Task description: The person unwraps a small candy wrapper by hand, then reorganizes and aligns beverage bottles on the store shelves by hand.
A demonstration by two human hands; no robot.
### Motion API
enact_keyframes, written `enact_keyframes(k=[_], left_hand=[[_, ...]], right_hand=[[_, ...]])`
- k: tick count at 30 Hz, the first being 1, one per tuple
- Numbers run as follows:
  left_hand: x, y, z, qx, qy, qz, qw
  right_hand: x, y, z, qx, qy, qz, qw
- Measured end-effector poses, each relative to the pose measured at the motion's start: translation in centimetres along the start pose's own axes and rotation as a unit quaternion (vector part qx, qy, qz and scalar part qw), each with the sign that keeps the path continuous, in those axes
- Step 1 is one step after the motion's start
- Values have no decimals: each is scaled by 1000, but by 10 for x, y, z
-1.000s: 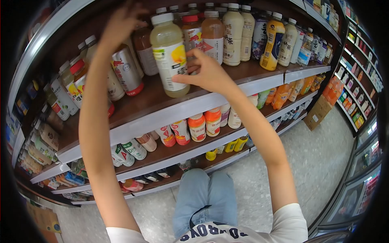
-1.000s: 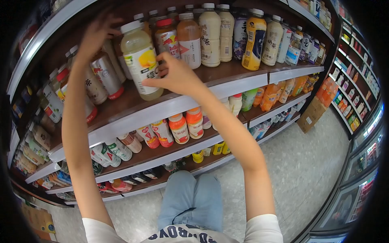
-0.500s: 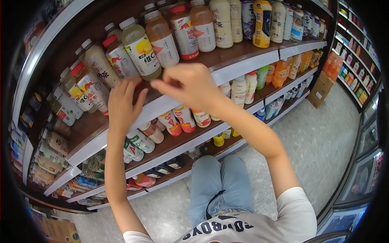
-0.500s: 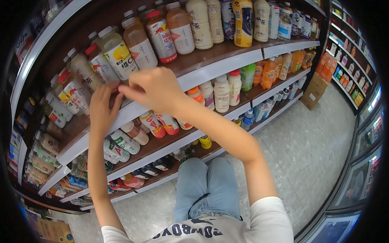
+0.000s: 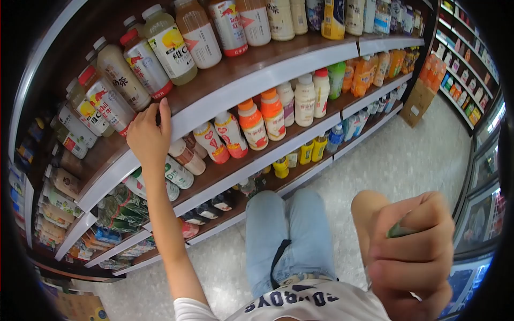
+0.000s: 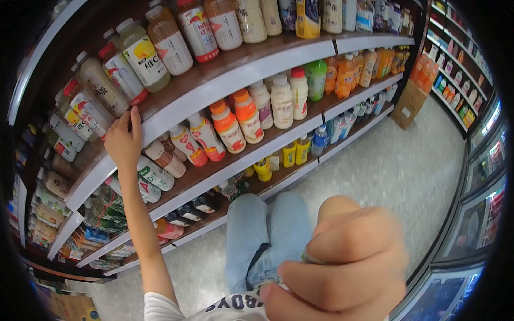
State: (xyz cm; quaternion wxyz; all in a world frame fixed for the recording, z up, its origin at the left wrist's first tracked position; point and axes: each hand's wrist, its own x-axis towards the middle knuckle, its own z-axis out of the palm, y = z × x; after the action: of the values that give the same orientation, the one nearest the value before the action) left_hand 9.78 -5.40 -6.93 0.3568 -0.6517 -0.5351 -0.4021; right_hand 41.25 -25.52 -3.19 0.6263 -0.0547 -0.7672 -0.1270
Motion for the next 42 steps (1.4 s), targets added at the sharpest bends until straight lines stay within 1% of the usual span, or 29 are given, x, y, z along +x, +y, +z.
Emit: enact_keyframes(k=[1, 2, 5, 7, 8, 10, 11, 13, 15, 16, 17, 19, 21, 24, 27, 30, 34, 37, 38, 39, 41, 42], left_hand=[[0, -1, 1, 4, 8, -3, 1000], [1, 0, 2, 7, 16, -2, 1000], [-1, -1, 3, 4, 39, 5, 999], [-2, -1, 3, 3, 31, 3, 999], [-2, -2, 3, 7, 35, 6, 999], [-1, -1, 3, 8, 43, 13, 999], [-2, -1, 3, 8, 45, 16, 999], [-2, -1, 3, 8, 49, 20, 999], [-2, 0, 3, 3, 57, 21, 998], [-2, 0, 4, 0, 65, 22, 998], [-2, -1, 5, -2, 74, 22, 997], [-1, -1, 4, -3, 70, 19, 997], [-2, 0, 4, -6, 61, 13, 998], [-2, -3, 6, -14, 76, 23, 997], [-3, 0, 4, 3, 47, 3, 999], [-4, -2, 3, -7, 42, 3, 999], [-5, -6, 5, 13, 7, 0, 1000], [-5, -8, 6, -6, 5, 32, 999], [-4, -7, 5, -5, -6, 34, 999], [-4, -9, 3, 5, -33, 29, 999], [-2, -5, 1, 0, -51, 8, 999], [0, -4, -1, 1, -61, 7, 998]], right_hand=[[1, 0, 1, 3, 5, -8, 1000], [-2, 3, 0, 0, -1, -50, 999], [-4, -12, 4, 33, 22, 49, 998], [-17, 14, 20, 4, 153, -48, 987], [-24, 8, 9, -8, 108, -2, 994], [-46, 6, 11, -32, 81, 40, 995], [-62, 12, 16, -40, 29, 96, 994], [-96, 24, 25, -72, -84, 201, 973], [-169, 38, 70, -60, -59, 326, 941], [-210, 30, 83, 7, -35, 489, 872], [-249, 17, 93, 74, -8, 633, 771], [-307, -6, 95, 56, -14, 758, 649], [-345, -29, 94, 47, -24, 782, 621], [-360, -39, 89, 56, -113, 771, 624], [-367, -25, 82, 40, -122, 765, 631], [-366, -4, 82, 5, -124, 739, 662], [-376, 4, 100, 37, -80, 758, 646], [-373, -14, 116, -42, -128, 774, 619], [-351, -21, 118, -65, -151, 764, 624], [-339, -25, 119, -72, -170, 735, 652], [-335, -47, 116, -90, -211, 675, 702], [-327, -52, 113, -106, -236, 680, 686]])
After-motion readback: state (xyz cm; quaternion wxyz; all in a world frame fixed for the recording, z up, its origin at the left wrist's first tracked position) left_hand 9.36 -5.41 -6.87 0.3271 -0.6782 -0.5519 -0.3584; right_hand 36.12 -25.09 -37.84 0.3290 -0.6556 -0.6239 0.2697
